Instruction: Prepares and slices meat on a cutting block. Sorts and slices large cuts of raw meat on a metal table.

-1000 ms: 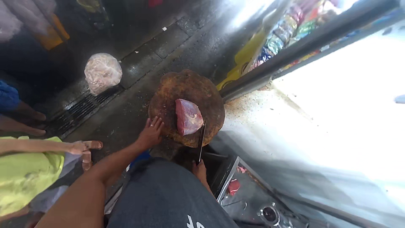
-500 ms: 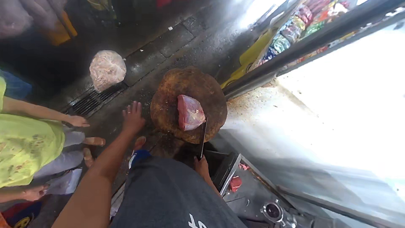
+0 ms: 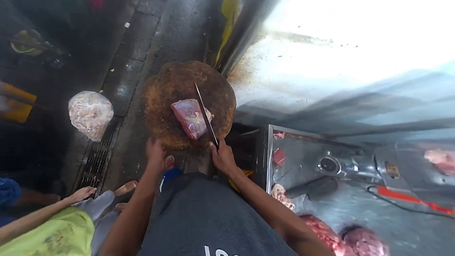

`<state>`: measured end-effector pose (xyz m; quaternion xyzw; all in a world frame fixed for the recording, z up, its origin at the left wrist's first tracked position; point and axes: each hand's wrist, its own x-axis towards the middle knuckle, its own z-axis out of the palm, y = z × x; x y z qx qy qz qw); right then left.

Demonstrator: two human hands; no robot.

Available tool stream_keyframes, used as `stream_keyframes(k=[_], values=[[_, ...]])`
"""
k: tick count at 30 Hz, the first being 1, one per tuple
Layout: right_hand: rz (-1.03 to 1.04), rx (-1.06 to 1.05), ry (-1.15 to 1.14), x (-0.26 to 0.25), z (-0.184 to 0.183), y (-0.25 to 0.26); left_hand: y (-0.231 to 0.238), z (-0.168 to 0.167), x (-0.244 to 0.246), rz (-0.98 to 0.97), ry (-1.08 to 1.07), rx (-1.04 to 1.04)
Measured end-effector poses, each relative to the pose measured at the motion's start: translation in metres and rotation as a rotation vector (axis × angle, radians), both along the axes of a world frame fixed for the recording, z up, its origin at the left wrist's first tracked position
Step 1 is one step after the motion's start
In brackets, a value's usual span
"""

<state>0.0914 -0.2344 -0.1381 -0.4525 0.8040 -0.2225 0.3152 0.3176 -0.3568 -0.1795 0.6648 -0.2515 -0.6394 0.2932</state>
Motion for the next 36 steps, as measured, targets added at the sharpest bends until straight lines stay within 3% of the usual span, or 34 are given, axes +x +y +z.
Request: stream_keyframes(k=[4, 7, 10, 17, 21, 26, 36], values=[[-0.007, -0.081, -0.004, 0.018, 0.004, -0.031, -0.020, 0.014, 0.005, -0.297, -0.075, -0.283], [-0.004, -0.060, -0.024, 0.026, -0.012, -0.039, -0.022, 0.013, -0.018, -0.418, -0.091, -0.293], [0.018, 0.105, -0.009, 0.028, -0.036, -0.046, -0.007, 0.000, -0.050, -0.484, -0.143, -0.333], [0.045, 0.280, 0.042, 0.029, -0.061, -0.037, 0.017, -0.026, -0.090, -0.479, -0.343, -0.502], [0.065, 0.247, 0.052, 0.024, -0.062, -0.032, 0.018, -0.024, -0.095, -0.481, -0.442, -0.513], [0.078, 0.280, 0.072, 0.019, -0.052, -0.036, 0.020, -0.027, -0.098, -0.450, -0.441, -0.547], [0.050, 0.308, 0.093, 0.023, -0.073, -0.033, 0.014, -0.035, -0.100, -0.443, -0.456, -0.612]])
